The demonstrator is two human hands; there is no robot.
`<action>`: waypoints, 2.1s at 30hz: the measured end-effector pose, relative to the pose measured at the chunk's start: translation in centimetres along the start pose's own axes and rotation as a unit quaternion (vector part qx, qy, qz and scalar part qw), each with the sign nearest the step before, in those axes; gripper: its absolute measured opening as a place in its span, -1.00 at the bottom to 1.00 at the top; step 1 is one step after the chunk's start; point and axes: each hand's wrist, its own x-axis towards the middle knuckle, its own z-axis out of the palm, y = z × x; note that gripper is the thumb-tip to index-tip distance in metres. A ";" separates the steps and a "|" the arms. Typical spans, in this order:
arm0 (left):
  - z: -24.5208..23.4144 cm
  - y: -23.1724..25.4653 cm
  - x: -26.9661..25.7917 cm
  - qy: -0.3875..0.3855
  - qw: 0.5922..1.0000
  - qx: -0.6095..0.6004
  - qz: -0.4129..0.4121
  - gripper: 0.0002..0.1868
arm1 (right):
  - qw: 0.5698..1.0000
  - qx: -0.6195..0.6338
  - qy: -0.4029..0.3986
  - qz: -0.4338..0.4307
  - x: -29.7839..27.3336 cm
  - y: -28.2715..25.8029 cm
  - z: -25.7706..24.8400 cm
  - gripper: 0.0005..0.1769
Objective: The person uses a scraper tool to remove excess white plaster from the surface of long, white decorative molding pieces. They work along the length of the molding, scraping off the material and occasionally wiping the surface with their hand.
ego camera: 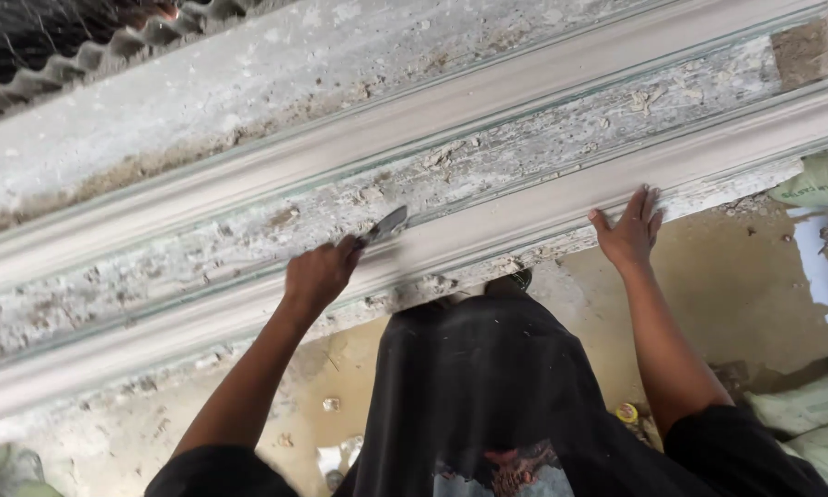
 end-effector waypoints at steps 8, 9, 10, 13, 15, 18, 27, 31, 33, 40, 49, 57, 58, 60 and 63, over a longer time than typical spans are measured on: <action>3.6 15.9 11.4 -0.009 0.998 -0.013 0.053 -0.70 | 0.999 -0.031 0.015 0.025 -0.5 -1.4 -0.4 0.25; 4.1 18.9 13.3 0.013 0.997 -0.028 0.069 -0.74 | 0.998 -0.031 -0.009 0.055 -0.9 -2.3 -0.8 0.25; 4.1 19.1 13.5 0.012 0.997 -0.028 0.075 -0.74 | 0.998 -0.031 -0.006 0.061 -1.3 -2.4 -0.8 0.25; 2.0 18.5 13.7 0.026 0.992 -0.022 0.120 -0.77 | 0.996 -0.040 -0.020 0.072 -0.8 -2.6 -1.8 0.26; -1.3 15.3 12.0 -0.064 0.980 0.072 0.174 -0.72 | 0.996 -0.048 -0.028 0.072 -1.0 -2.4 -1.1 0.27; -2.2 6.8 7.3 0.015 0.952 0.126 0.280 -0.62 | 0.997 -0.049 -0.013 0.053 -1.0 -1.8 -0.6 0.25; -1.7 13.9 9.1 -0.163 0.965 0.074 0.192 -0.55 | 1.000 -0.013 0.013 0.002 -0.5 -0.5 0.7 0.21; 5.4 20.5 15.3 0.033 0.943 0.094 0.316 -0.57 | 1.000 -0.022 0.012 0.018 -0.8 -1.6 -0.5 0.22; 6.1 21.3 15.9 0.074 0.940 0.089 0.322 -0.81 | 0.999 -0.043 -0.014 0.029 -1.1 -2.3 -1.5 0.25; -2.5 9.9 7.0 0.000 0.928 0.177 0.329 -0.43 | 0.998 -0.062 0.002 -0.029 0.0 0.1 0.6 0.22; 3.3 27.6 18.8 0.052 0.927 0.131 0.348 -0.50 | 0.989 -0.080 0.058 -0.113 -0.3 0.1 0.3 0.15; 0.0 35.0 21.5 -0.034 0.974 0.061 0.213 -0.56 | 0.975 -0.036 -0.108 -0.193 1.7 4.4 -8.9 -0.14; 0.2 32.0 20.5 -0.033 0.977 0.059 0.202 -0.56 | 0.972 -0.038 -0.114 -0.203 3.4 7.3 -9.4 -0.14; 0.8 26.0 17.9 -0.067 0.979 0.089 0.173 -0.52 | 0.970 0.029 -0.018 -0.242 6.8 12.9 -10.3 -0.20; -1.2 18.5 13.8 -0.170 0.984 -0.002 -0.051 -0.56 | 0.970 -0.018 0.037 -0.241 13.1 19.6 -12.1 -0.06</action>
